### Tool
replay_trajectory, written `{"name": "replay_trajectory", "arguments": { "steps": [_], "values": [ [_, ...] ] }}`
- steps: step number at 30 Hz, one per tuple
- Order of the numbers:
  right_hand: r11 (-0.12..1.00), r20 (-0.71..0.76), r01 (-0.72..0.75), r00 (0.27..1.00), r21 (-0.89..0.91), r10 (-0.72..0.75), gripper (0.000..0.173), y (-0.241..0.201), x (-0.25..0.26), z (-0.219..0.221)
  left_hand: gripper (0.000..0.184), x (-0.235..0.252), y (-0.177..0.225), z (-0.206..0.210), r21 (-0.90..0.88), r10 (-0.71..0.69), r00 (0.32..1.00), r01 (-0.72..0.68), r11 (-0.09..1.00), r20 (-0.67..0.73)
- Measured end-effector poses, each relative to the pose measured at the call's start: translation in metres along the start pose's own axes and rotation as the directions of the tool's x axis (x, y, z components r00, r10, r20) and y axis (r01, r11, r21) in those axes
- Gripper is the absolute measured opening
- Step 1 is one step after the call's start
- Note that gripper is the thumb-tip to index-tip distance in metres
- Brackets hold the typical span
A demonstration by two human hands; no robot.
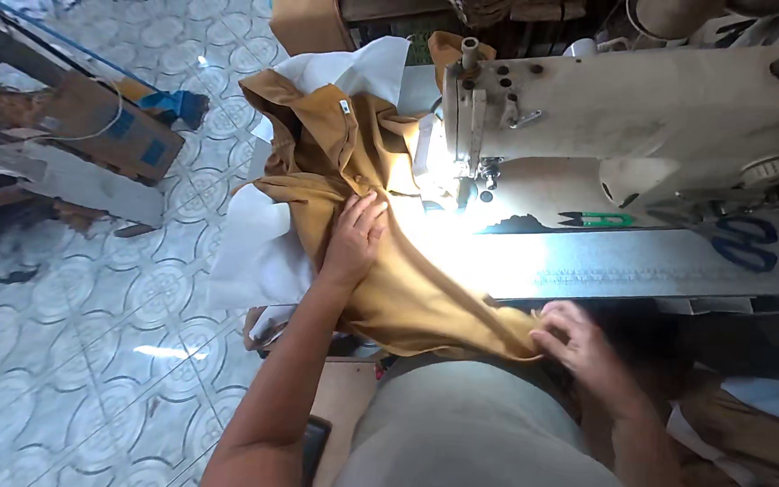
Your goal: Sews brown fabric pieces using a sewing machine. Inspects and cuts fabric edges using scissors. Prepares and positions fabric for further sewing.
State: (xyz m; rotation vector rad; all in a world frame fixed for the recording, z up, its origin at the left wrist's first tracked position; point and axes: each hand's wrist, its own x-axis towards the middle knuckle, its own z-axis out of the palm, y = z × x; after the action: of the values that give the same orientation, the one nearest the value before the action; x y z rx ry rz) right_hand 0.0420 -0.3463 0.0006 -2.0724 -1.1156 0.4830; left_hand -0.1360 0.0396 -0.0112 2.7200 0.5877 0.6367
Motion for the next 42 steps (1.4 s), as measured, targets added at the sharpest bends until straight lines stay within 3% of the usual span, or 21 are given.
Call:
{"name": "replay_trajectory", "arguments": {
  "steps": [2, 3, 5, 8, 10, 13, 17, 20, 23, 24, 26, 27, 29, 31, 33, 34, 36, 38, 40, 42],
  "values": [
    [0.986, -0.261, 0.164, 0.951, -0.03, -0.166, 0.041, -0.012, 0.003, -0.016, 0.038, -0.004, 0.001, -0.005, 0.09, 0.069, 0.995, -0.062, 0.994, -0.074],
    [0.971, -0.316, 0.24, 0.922, 0.006, -0.226, 0.039, -0.018, 0.006, -0.022, 0.037, -0.005, 0.011, -0.008, 0.099, 0.134, 0.987, -0.125, 0.987, -0.087],
    [0.909, -0.298, 0.387, 0.895, 0.153, -0.331, 0.031, -0.031, 0.011, -0.024, 0.043, -0.005, 0.052, -0.012, 0.006, 0.306, 0.951, -0.306, 0.952, -0.053],
    [0.814, -0.166, 0.486, 0.874, 0.319, -0.457, 0.033, -0.06, 0.022, -0.016, 0.067, -0.002, 0.128, -0.006, -0.276, 0.551, 0.827, -0.508, 0.816, 0.108],
    [0.832, -0.154, 0.48, 0.877, 0.277, -0.455, 0.039, -0.068, 0.029, -0.019, 0.055, 0.005, 0.145, -0.011, -0.385, 0.603, 0.766, -0.5, 0.776, 0.222],
    [0.95, -0.05, 0.31, 0.95, 0.036, -0.308, 0.049, -0.054, 0.029, -0.039, 0.039, 0.016, 0.116, -0.052, -0.474, 0.471, 0.821, -0.29, 0.832, 0.324],
    [0.969, 0.123, 0.143, 0.985, -0.203, -0.12, 0.03, -0.039, 0.029, -0.058, 0.036, 0.017, 0.056, -0.123, -0.435, 0.281, 0.921, -0.144, 0.889, 0.269],
    [0.953, 0.146, 0.129, 0.985, -0.275, -0.092, 0.009, -0.037, 0.041, -0.076, 0.044, 0.016, -0.01, -0.161, -0.26, 0.133, 0.973, -0.081, 0.962, 0.19],
    [0.922, 0.184, 0.177, 0.976, -0.343, -0.119, 0.011, -0.039, 0.067, -0.086, 0.039, 0.022, -0.104, -0.165, -0.129, 0.157, 0.978, -0.139, 0.982, 0.14],
    [0.927, 0.204, 0.166, 0.974, -0.337, -0.1, 0.011, -0.04, 0.079, -0.088, 0.033, 0.028, -0.104, -0.164, -0.132, 0.007, 0.99, 0.013, 0.991, 0.144],
    [0.948, 0.203, 0.124, 0.977, -0.293, -0.065, 0.013, -0.04, 0.103, -0.088, 0.029, 0.044, -0.095, -0.156, -0.049, -0.304, 0.946, 0.311, 0.949, 0.117],
    [0.958, 0.174, 0.109, 0.983, -0.264, -0.064, 0.015, -0.039, 0.113, -0.087, 0.03, 0.047, -0.093, -0.153, -0.032, -0.371, 0.924, 0.375, 0.926, 0.092],
    [0.972, 0.08, 0.098, 0.993, -0.215, -0.083, 0.02, -0.032, 0.13, -0.082, 0.031, 0.039, -0.106, -0.148, -0.017, -0.31, 0.949, 0.311, 0.95, 0.052],
    [0.98, 0.016, 0.091, 0.996, -0.177, -0.09, 0.023, -0.025, 0.14, -0.078, 0.036, 0.022, -0.139, -0.142, 0.17, -0.083, 0.996, 0.081, 0.982, 0.008],
    [0.982, 0.013, 0.092, 0.996, -0.167, -0.092, 0.023, -0.02, 0.144, -0.074, 0.04, 0.024, -0.08, -0.132, 0.253, -0.241, 0.97, 0.24, 0.937, -0.031],
    [0.982, 0.019, 0.103, 0.995, -0.157, -0.101, 0.023, -0.018, 0.145, -0.071, 0.042, 0.028, -0.041, -0.124, 0.262, -0.239, 0.971, 0.236, 0.936, -0.021],
    [0.984, 0.039, 0.129, 0.991, -0.125, -0.125, 0.023, -0.017, 0.147, -0.064, 0.039, 0.023, 0.054, -0.094, 0.163, -0.107, 0.993, 0.097, 0.982, 0.053],
    [0.984, 0.059, 0.156, 0.987, -0.09, -0.151, 0.022, -0.018, 0.147, -0.056, 0.028, 0.005, 0.13, -0.033, -0.061, 0.101, 0.984, -0.092, 0.994, 0.148],
    [0.982, 0.063, 0.175, 0.983, -0.072, -0.171, 0.023, -0.019, 0.147, -0.056, 0.03, -0.001, 0.16, 0.029, -0.227, 0.274, 0.919, -0.214, 0.95, 0.282],
    [0.983, 0.075, 0.17, 0.983, -0.07, -0.165, 0.024, -0.015, 0.143, -0.065, 0.038, 0.002, 0.148, 0.063, -0.256, 0.325, 0.906, -0.258, 0.932, 0.271]
  ]
}}
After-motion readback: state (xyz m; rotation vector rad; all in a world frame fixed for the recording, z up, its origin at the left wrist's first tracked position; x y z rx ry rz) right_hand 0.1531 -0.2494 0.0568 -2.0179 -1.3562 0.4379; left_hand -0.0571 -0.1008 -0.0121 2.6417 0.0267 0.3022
